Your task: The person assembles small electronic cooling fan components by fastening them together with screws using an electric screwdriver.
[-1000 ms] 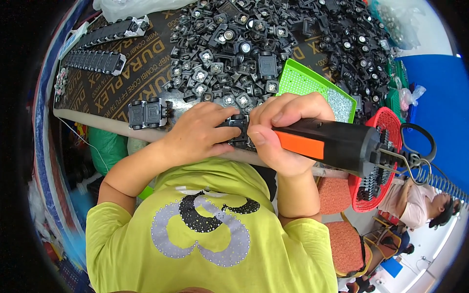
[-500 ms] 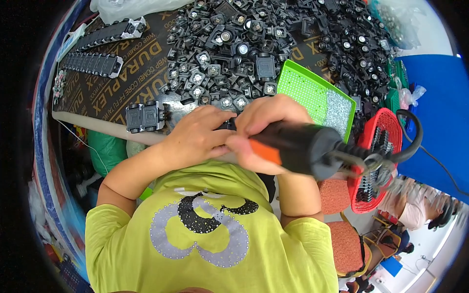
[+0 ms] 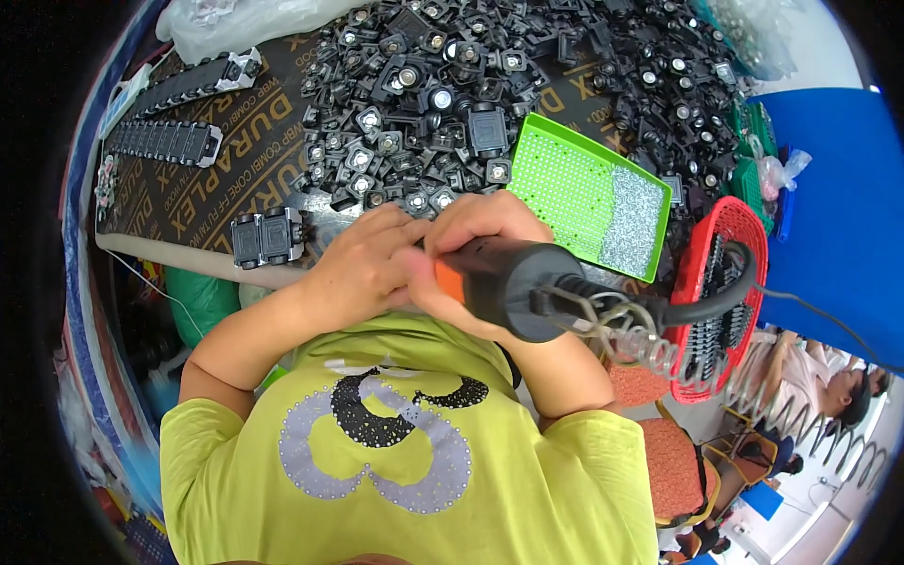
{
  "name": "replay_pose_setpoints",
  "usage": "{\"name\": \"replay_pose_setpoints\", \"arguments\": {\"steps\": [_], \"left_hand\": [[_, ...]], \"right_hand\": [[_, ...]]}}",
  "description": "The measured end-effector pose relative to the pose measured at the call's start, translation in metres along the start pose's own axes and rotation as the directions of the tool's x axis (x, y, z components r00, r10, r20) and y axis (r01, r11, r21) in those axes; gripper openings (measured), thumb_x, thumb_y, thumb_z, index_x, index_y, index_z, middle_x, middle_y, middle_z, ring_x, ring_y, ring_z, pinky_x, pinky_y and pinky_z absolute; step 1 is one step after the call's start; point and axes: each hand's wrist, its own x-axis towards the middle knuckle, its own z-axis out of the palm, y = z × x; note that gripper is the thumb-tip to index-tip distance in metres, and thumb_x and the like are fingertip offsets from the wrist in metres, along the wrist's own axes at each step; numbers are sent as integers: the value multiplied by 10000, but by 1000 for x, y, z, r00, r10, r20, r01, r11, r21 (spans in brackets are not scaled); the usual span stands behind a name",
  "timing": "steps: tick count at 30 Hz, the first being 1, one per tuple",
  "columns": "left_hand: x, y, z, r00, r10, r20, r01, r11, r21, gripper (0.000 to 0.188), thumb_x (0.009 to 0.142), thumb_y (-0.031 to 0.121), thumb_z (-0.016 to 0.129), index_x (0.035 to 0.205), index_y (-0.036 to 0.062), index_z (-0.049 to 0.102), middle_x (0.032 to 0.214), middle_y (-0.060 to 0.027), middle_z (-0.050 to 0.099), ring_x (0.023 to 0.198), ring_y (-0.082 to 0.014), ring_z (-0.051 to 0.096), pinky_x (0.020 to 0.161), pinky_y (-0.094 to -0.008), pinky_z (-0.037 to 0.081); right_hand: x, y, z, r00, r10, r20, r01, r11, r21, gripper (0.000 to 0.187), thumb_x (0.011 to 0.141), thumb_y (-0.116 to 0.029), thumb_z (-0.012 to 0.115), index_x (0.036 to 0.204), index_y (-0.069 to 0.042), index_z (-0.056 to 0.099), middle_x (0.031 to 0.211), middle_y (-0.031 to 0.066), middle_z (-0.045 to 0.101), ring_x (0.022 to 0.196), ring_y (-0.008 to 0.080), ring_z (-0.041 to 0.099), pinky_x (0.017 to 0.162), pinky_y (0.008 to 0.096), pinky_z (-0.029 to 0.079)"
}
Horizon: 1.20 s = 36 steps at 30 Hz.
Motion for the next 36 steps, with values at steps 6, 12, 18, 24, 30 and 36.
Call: {"name": "replay_pose_setpoints", "arguments": {"steps": [6, 12, 18, 24, 30, 36], "left_hand": [[7, 5, 4, 1000, 8, 0, -8, 1000, -13, 305, 693, 190, 815, 955, 97, 690, 1220, -160, 643, 1088, -338, 599, 949, -471, 482], [18, 12, 11, 1000, 13, 9, -13, 1000, 8, 372, 684, 172, 835, 1019, 102, 688, 1265, -124, 629, 1126, -345, 585, 948, -474, 486], [19, 16, 9, 1000, -2, 15, 1, 1000, 26, 467, 637, 206, 867, 1055, 112, 680, 1249, -107, 624, 1124, -328, 574, 949, -477, 486], [18, 17, 15, 1000, 16, -15, -15, 997, 75, 489, 614, 226, 877, 1047, 120, 677, 1243, -107, 621, 1118, -326, 569, 953, -488, 486], [18, 19, 12, 1000, 22, -3, -21, 996, 91, 496, 626, 240, 870, 1065, 128, 669, 1258, -116, 617, 1119, -334, 567, 956, -500, 482], [14, 24, 5, 1000, 8, 18, -10, 990, 141, 518, 638, 237, 863, 1105, 142, 662, 1272, -121, 614, 1123, -337, 567, 943, -494, 477]], "right_hand": [[6, -24, -31, 982, -176, -66, 187, 878, 440, 409, 772, -11, 882, 1008, -89, 559, 782, 93, 671, 644, 250, 640, 607, 419, 542], [5, -4, -81, 863, -154, -482, 98, 985, -139, 299, 840, 180, 660, 957, -41, 496, 708, 104, 606, 522, 165, 583, 514, 297, 514], [0, 3, -84, 869, -103, -485, -3, 977, -213, 207, 898, 129, 609, 941, -33, 488, 726, 109, 566, 540, 194, 569, 552, 382, 524], [-2, 9, -88, 873, -105, -476, 17, 983, -185, 207, 898, 128, 617, 944, -35, 498, 734, 108, 575, 536, 191, 573, 548, 379, 521], [-5, 11, -90, 880, -110, -461, 17, 979, -202, 209, 897, 127, 615, 941, -39, 496, 733, 109, 576, 539, 194, 580, 547, 381, 523], [-2, 10, -90, 857, -125, -501, 79, 991, -111, 278, 847, 169, 657, 949, -29, 490, 704, 96, 594, 519, 175, 586, 528, 313, 528]]}}
